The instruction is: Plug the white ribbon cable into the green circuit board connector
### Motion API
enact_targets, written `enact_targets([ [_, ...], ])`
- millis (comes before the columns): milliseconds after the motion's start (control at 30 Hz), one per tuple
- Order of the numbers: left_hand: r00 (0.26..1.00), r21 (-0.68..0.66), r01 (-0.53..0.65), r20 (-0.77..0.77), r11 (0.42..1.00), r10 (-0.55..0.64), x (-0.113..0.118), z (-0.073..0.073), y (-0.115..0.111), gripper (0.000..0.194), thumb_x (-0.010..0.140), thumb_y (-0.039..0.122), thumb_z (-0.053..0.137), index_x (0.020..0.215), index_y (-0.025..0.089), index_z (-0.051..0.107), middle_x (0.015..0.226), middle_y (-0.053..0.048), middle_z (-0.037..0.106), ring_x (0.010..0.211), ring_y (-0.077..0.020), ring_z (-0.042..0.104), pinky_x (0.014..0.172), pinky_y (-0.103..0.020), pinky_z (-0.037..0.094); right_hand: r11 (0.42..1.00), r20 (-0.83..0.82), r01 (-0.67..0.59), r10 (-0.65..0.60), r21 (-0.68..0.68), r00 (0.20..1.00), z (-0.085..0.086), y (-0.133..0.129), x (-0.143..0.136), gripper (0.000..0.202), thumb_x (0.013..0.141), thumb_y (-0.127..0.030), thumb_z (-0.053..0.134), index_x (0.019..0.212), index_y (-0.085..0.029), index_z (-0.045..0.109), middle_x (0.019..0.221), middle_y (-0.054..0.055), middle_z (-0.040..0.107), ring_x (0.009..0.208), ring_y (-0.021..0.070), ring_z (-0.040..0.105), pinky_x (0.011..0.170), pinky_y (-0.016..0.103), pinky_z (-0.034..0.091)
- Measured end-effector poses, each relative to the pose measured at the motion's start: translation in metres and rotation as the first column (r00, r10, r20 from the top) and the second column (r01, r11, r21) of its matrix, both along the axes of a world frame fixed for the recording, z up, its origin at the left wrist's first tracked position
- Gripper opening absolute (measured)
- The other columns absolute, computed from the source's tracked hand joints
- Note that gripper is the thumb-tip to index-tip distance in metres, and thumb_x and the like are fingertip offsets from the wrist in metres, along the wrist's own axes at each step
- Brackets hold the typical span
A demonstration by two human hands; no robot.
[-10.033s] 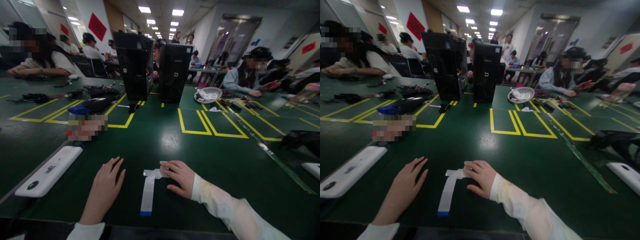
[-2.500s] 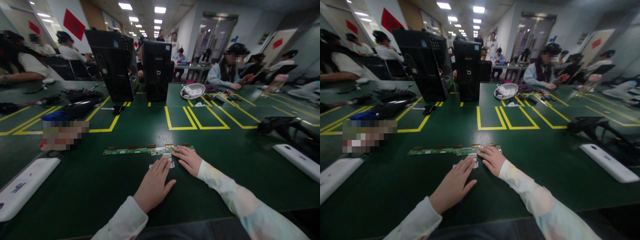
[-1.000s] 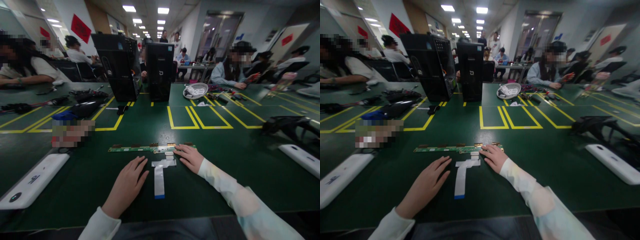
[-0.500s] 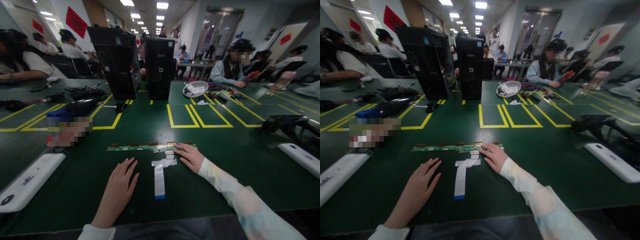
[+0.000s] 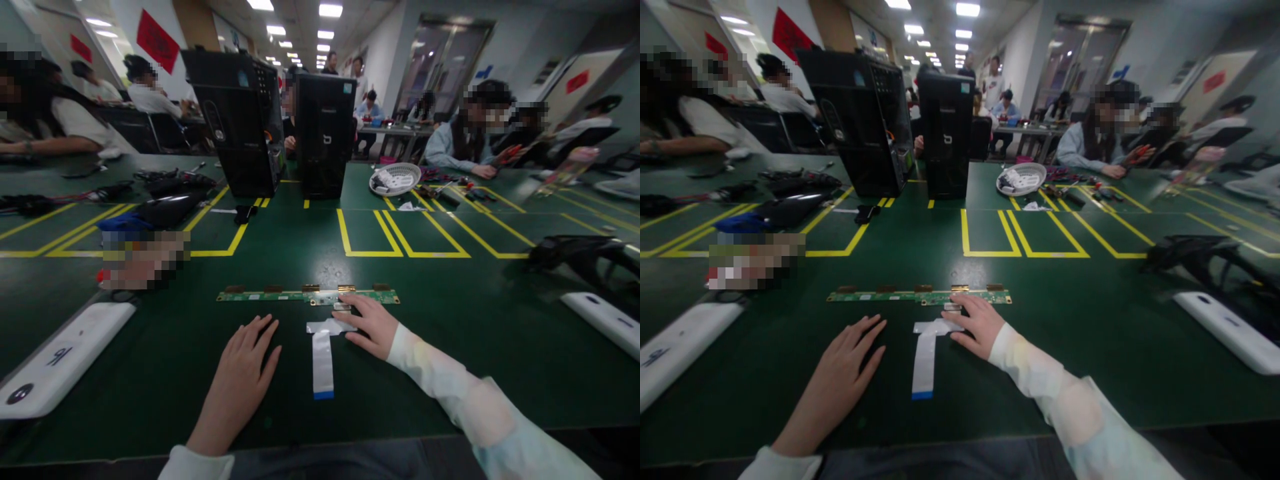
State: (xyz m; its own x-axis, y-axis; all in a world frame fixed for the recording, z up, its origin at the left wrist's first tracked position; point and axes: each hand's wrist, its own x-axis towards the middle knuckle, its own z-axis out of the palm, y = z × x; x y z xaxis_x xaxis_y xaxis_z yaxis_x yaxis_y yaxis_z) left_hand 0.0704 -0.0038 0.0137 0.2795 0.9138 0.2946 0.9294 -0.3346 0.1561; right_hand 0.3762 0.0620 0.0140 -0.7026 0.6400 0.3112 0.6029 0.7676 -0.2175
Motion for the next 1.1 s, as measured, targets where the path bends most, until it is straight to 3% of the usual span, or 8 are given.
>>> enact_targets([
  [333, 1.0, 0.007, -0.003, 0.004, 1.0, 0.003, -0.001, 0.0, -0.001, 0.045, 0.096, 0.037, 0.039, 0.135, 0.019, 0.052, 0.14, -0.01, 0.054, 0.132, -0.0267, 0.046, 0.109, -0.05, 0.038, 0.999, 0.052, 0.018, -0.016, -0.029, 0.999, 0.0, -0.011, 0.028, 0.046, 0.097, -0.045, 0.042, 0.136, -0.024, 0.054, 0.147, 0.013, 0.042, 0.135, 0.028, 0.039, 0.108, 0.051, 0.037],
  [467, 1.0, 0.016, 0.015, 0.017, 1.0, -0.016, -0.004, -0.005, 0.0, 0.046, 0.095, 0.039, 0.039, 0.135, 0.019, 0.051, 0.14, -0.01, 0.053, 0.132, -0.0274, 0.046, 0.108, -0.051, 0.039, 0.996, 0.04, 0.092, -0.091, -0.013, 0.995, -0.001, -0.025, 0.066, 0.046, 0.096, -0.046, 0.043, 0.137, -0.026, 0.054, 0.148, 0.012, 0.042, 0.136, 0.0275, 0.039, 0.108, 0.05, 0.037],
  [700, 1.0, 0.015, 0.018, 0.024, 1.0, -0.018, -0.004, -0.008, 0.001, 0.047, 0.095, 0.04, 0.04, 0.135, 0.018, 0.051, 0.14, -0.011, 0.053, 0.132, -0.029, 0.046, 0.109, -0.052, 0.038, 0.944, 0.001, 0.33, -0.33, 0.016, 0.944, -0.011, -0.056, 0.159, 0.044, 0.096, -0.043, 0.043, 0.134, -0.025, 0.056, 0.144, 0.011, 0.047, 0.134, 0.0267, 0.043, 0.107, 0.048, 0.041],
  [800, 0.999, 0.032, 0.025, 0.03, 0.999, -0.026, -0.003, -0.006, 0.0, 0.046, 0.095, 0.039, 0.04, 0.134, 0.019, 0.052, 0.139, -0.011, 0.054, 0.132, -0.0281, 0.047, 0.109, -0.051, 0.038, 0.889, -0.005, 0.457, -0.457, 0.02, 0.889, -0.019, -0.066, 0.199, 0.046, 0.095, -0.045, 0.04, 0.132, -0.023, 0.058, 0.142, 0.012, 0.049, 0.133, 0.0273, 0.045, 0.107, 0.049, 0.041],
  [900, 0.999, 0.04, 0.022, 0.028, 0.999, -0.023, -0.002, -0.005, 0.0, 0.045, 0.095, 0.04, 0.04, 0.134, 0.019, 0.052, 0.138, -0.011, 0.055, 0.131, -0.028, 0.048, 0.108, -0.052, 0.038, 0.794, 0.021, 0.608, -0.608, -0.008, 0.794, -0.023, -0.07, 0.228, 0.05, 0.092, -0.048, 0.039, 0.127, -0.021, 0.061, 0.14, 0.013, 0.051, 0.132, 0.0297, 0.045, 0.109, 0.051, 0.038],
  [1100, 1.0, 0.016, 0.015, 0.018, 1.0, -0.016, 0.0, -0.001, -0.002, 0.045, 0.096, 0.037, 0.04, 0.135, 0.019, 0.05, 0.14, -0.011, 0.053, 0.133, -0.027, 0.046, 0.109, -0.051, 0.039, 0.583, 0.077, 0.813, -0.81, -0.018, 0.582, -0.023, -0.06, 0.249, 0.046, 0.087, -0.04, 0.035, 0.117, -0.021, 0.065, 0.132, 0.016, 0.058, 0.132, 0.0307, 0.045, 0.112, 0.046, 0.035],
])
